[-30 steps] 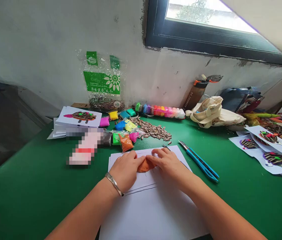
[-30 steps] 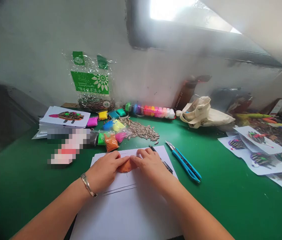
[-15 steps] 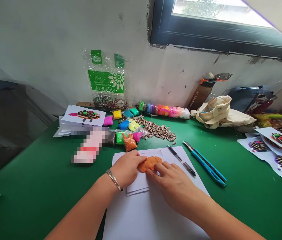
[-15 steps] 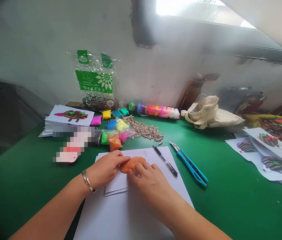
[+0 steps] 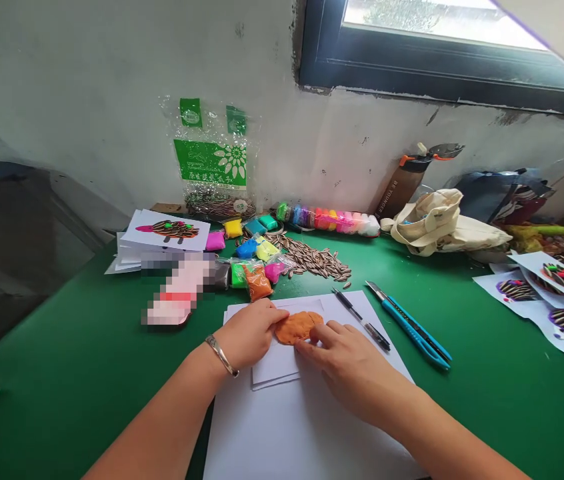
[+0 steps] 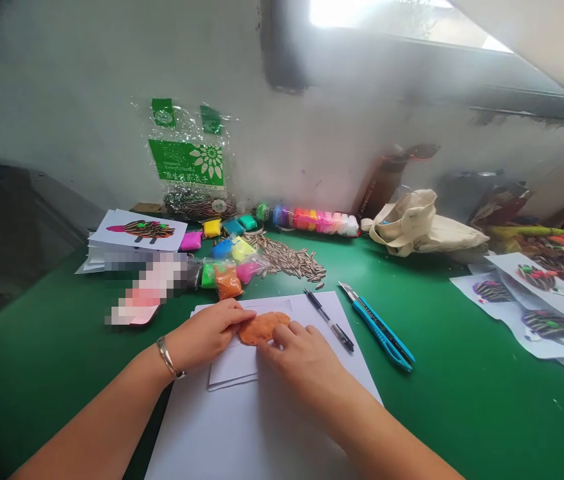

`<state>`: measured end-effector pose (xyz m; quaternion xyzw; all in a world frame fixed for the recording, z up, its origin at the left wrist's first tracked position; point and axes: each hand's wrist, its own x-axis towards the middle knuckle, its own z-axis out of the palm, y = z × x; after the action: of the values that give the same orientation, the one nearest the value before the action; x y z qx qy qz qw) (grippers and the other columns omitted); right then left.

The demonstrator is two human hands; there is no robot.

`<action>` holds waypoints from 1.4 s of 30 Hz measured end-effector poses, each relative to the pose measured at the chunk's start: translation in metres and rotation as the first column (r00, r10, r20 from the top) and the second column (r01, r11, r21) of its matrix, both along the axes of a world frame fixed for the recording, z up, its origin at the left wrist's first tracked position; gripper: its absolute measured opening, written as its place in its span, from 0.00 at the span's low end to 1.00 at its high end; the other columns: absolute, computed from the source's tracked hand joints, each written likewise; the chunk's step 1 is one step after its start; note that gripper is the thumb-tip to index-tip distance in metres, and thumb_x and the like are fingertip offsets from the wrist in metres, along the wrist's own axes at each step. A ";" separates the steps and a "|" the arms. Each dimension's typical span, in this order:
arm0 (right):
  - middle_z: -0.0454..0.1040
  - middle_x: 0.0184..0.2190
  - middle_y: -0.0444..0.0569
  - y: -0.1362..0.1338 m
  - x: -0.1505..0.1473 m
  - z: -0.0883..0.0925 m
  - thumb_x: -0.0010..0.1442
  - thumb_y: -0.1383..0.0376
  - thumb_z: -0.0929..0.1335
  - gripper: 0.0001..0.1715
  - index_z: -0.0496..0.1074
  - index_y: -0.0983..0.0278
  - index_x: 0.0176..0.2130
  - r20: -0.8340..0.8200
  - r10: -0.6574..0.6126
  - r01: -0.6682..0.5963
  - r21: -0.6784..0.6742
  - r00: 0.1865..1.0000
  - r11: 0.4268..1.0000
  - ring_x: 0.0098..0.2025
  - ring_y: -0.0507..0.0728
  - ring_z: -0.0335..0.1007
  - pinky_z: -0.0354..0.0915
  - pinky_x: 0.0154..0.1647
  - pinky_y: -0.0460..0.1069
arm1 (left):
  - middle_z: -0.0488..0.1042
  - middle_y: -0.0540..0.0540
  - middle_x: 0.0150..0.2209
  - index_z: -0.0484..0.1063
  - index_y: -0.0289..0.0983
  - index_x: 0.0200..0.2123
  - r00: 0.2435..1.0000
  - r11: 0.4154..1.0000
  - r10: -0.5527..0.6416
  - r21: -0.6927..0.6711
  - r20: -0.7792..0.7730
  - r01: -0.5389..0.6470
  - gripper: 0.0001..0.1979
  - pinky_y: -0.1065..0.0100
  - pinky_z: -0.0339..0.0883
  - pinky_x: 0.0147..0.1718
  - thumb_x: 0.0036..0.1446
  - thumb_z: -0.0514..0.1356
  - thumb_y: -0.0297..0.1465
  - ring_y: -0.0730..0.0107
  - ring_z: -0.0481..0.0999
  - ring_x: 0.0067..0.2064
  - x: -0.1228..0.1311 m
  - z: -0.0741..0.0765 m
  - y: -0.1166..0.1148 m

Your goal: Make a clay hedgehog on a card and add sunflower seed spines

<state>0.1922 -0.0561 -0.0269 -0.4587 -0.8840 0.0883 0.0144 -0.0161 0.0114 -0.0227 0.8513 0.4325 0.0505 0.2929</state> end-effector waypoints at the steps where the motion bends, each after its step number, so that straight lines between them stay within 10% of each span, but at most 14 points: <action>1: 0.69 0.46 0.52 0.000 0.000 0.000 0.57 0.74 0.61 0.27 0.69 0.55 0.53 -0.008 0.004 -0.004 0.002 1.000 1.000 0.39 0.57 0.63 0.55 0.35 0.50 | 0.71 0.44 0.39 0.73 0.41 0.49 1.000 1.000 0.001 0.003 0.000 -0.001 0.18 0.69 0.64 0.41 0.60 0.49 0.25 0.66 0.70 0.41 0.000 0.000 0.000; 21: 0.69 0.41 0.52 -0.002 -0.023 -0.007 0.56 0.73 0.63 0.29 0.62 0.57 0.56 0.036 0.051 -0.055 0.140 0.998 0.989 0.37 0.56 0.63 0.55 0.35 0.50 | 0.72 0.46 0.34 0.75 0.38 0.37 1.000 0.999 0.022 0.039 -0.006 -0.021 0.15 0.71 0.61 0.34 0.54 0.50 0.22 0.66 0.70 0.36 -0.002 -0.003 0.007; 42: 0.70 0.40 0.51 0.013 -0.035 -0.006 0.59 0.69 0.61 0.28 0.59 0.55 0.58 0.200 -0.062 0.069 -0.027 0.978 0.997 0.32 0.56 0.69 0.54 0.27 0.49 | 0.70 0.44 0.34 0.75 0.37 0.35 0.999 0.997 0.038 0.069 -0.021 -0.037 0.15 0.69 0.61 0.35 0.59 0.48 0.24 0.65 0.70 0.38 -0.002 -0.005 0.007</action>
<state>0.1574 -0.0433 -0.0331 -0.4942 -0.8639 0.0562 -0.0790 -0.0181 0.0182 -0.0278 0.8530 0.4497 0.0611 0.2577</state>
